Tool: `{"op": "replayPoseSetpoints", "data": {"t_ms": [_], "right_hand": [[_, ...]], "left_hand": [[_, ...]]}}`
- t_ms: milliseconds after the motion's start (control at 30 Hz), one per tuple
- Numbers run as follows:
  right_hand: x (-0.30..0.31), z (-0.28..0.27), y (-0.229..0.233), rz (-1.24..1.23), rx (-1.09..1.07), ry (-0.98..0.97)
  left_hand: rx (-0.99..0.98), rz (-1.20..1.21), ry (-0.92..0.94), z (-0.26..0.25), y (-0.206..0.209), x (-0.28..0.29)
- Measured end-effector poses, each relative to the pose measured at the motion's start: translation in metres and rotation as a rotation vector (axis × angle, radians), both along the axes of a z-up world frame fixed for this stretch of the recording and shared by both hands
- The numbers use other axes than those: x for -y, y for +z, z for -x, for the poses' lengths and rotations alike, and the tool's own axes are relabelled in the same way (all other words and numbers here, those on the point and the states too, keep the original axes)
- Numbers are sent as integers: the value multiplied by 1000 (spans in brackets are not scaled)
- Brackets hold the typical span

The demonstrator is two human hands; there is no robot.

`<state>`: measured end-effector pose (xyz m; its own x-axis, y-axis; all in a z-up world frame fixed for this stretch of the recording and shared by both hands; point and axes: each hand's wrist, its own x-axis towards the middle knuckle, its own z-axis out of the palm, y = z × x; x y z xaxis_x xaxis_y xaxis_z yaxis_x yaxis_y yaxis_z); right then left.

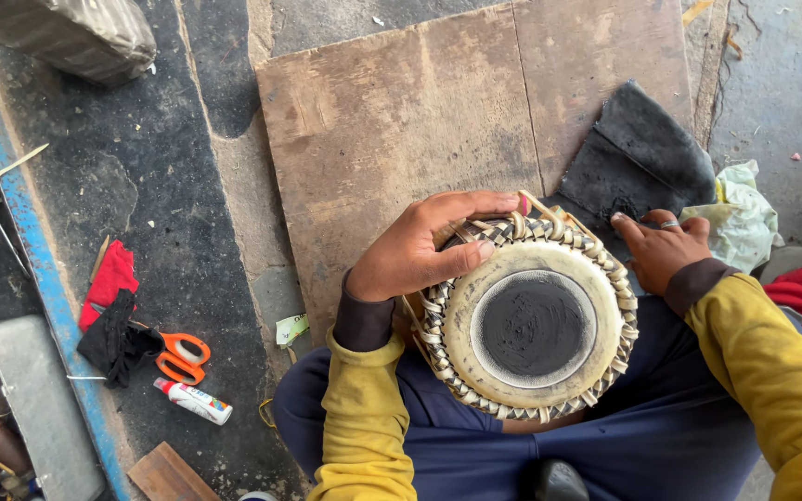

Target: The person sits cross-legged on the floor and applies a dark paste to the surface of a small drum using their fingers. They then use a metal file to scrape the drum's surface and test the sound by tapping it with their fingers.

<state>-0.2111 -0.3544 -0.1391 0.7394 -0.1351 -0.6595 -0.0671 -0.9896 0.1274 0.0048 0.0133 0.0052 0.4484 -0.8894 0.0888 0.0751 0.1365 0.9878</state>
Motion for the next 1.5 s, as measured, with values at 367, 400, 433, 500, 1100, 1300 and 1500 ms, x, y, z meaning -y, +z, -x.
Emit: {"op": "replayPoseSetpoints", "data": {"t_ms": [367,400,433,500,1100,1300,1500], "right_hand": [[-42,24,109,-41,639,-337],[-51,27,133,-184,755,-366],[-58,30,158,-330,862,-381],[-77,35,198,-471,902,-362],[-167,17,228,-493,737,615],[-174,15,224,-140,763,624],[-148,40,221,-161,773,648]], "left_hand": [[232,54,10,5,-44,19],[105,84,-38,5,-47,19],[56,106,-41,5,-48,18],[-42,157,-56,7,-47,19],[-53,177,-68,4,-42,28],[-133,193,-143,-2,-43,39],[-103,194,-126,-3,-47,39]]}}
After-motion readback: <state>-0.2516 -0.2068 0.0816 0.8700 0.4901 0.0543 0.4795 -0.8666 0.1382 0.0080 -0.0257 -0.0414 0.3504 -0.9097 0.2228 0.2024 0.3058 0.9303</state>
